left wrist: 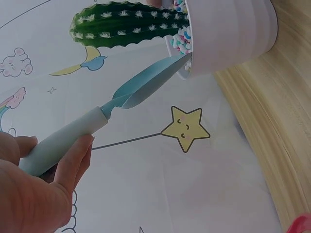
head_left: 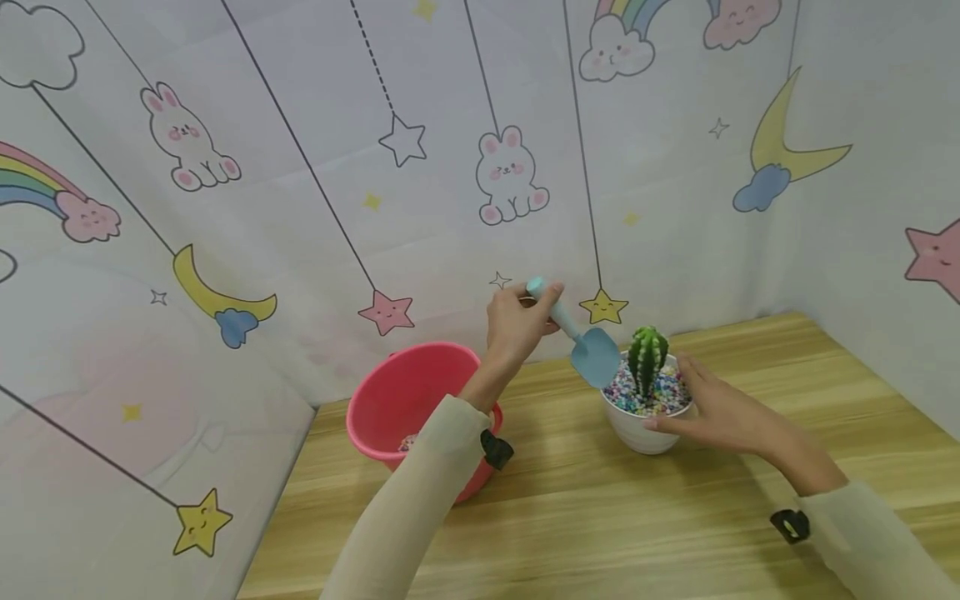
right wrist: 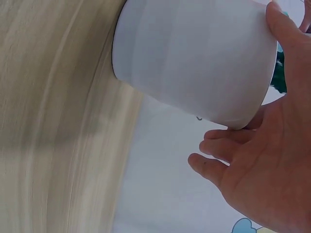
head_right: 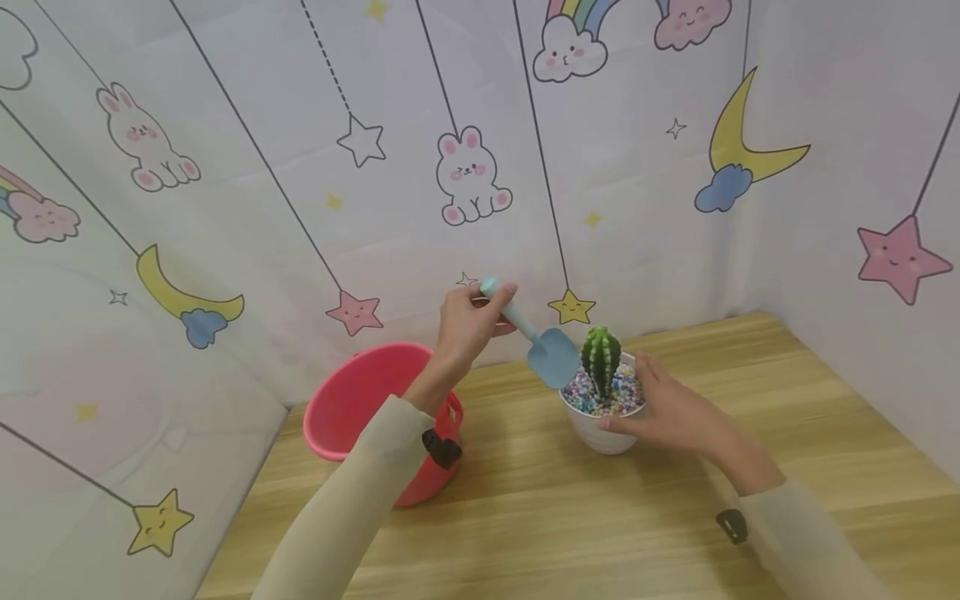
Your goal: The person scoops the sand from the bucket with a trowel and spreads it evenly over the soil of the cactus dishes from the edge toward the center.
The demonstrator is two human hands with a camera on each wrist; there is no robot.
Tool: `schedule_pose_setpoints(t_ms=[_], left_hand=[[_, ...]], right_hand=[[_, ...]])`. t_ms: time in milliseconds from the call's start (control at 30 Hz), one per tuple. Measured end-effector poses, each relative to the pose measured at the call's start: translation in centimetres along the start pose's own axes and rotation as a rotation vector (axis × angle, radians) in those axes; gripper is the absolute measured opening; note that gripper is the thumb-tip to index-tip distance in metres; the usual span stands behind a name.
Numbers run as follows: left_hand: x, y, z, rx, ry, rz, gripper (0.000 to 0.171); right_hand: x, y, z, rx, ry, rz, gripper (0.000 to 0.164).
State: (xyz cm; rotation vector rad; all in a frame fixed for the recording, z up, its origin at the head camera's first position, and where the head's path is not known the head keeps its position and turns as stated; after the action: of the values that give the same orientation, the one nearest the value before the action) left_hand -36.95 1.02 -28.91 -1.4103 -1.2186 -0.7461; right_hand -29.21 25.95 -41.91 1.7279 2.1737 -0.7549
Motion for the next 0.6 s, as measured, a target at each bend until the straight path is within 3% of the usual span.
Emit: schedule_pose_setpoints(t_ms=[333, 467, 600], left_hand=[[-0.3, 0.6, -0.9, -0.003, 0.058, -0.046, 0.034], [-0.1, 0.4, -1.8, 0.004, 0.077, -0.058, 0.035], [0.4, 0.1, -3.4, 0.009, 0.112, -0.062, 0.037]], right_hand=[[-0.9, 0.4, -0.1, 0.039, 0.048, -0.003, 0.128], [-1.6, 0.5, -1.6, 0.068, 0.039, 0.004, 0.124], [-2.9, 0.3, -4.4, 0.172, 0.025, 0.003, 0.111]])
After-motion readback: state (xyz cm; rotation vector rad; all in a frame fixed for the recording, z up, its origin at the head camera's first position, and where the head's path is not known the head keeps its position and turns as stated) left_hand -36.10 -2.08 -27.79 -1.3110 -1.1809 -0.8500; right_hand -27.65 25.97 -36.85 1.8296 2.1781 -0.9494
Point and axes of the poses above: each hand's wrist, its own y-axis away from the middle knuckle, its own z-axis out of the palm, x = y × z, the point moved 7 cm from there along -y, towards the middle knuckle, and after that the axes turned 12 degrees about x, right-handed, at the moved point
